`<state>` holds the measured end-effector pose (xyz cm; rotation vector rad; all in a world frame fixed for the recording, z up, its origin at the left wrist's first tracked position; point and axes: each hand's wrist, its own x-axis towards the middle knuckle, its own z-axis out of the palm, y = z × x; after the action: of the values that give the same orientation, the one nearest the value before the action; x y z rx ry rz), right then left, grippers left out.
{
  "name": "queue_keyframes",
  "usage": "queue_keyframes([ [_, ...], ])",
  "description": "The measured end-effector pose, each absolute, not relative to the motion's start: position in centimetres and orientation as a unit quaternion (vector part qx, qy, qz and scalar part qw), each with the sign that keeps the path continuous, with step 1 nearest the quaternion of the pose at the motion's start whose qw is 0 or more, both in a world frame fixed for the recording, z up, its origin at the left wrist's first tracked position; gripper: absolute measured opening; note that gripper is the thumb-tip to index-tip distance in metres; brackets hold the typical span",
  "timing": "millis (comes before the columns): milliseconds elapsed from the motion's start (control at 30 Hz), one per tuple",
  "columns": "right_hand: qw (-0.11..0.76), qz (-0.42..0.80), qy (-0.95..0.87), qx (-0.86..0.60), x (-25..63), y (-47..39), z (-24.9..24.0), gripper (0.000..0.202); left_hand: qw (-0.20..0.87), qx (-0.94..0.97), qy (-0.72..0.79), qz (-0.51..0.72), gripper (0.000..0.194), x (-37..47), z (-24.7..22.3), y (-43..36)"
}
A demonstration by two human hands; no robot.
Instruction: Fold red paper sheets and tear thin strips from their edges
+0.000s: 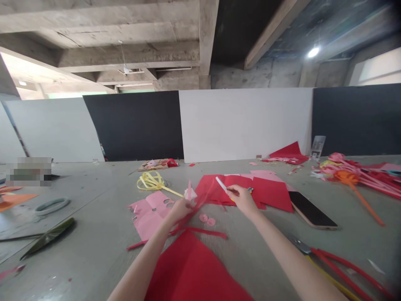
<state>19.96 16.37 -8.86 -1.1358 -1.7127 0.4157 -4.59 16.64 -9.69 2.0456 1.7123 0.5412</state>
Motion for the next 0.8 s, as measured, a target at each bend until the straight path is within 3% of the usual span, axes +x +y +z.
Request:
queue_keyframes([
  [300, 0.513, 0.182, -0.678, -0.494, 21.0, 16.3, -8.3, 0.014, 0.221, 0.771, 0.583, 0.133, 0.027, -5.0, -10.1, 17.1],
  [800, 0.516, 0.162, -0.694, -0.475, 20.7, 15.7, -7.3, 0.013, 0.196, 0.767, 0.584, 0.181, 0.025, -2.7, -9.8, 16.1],
])
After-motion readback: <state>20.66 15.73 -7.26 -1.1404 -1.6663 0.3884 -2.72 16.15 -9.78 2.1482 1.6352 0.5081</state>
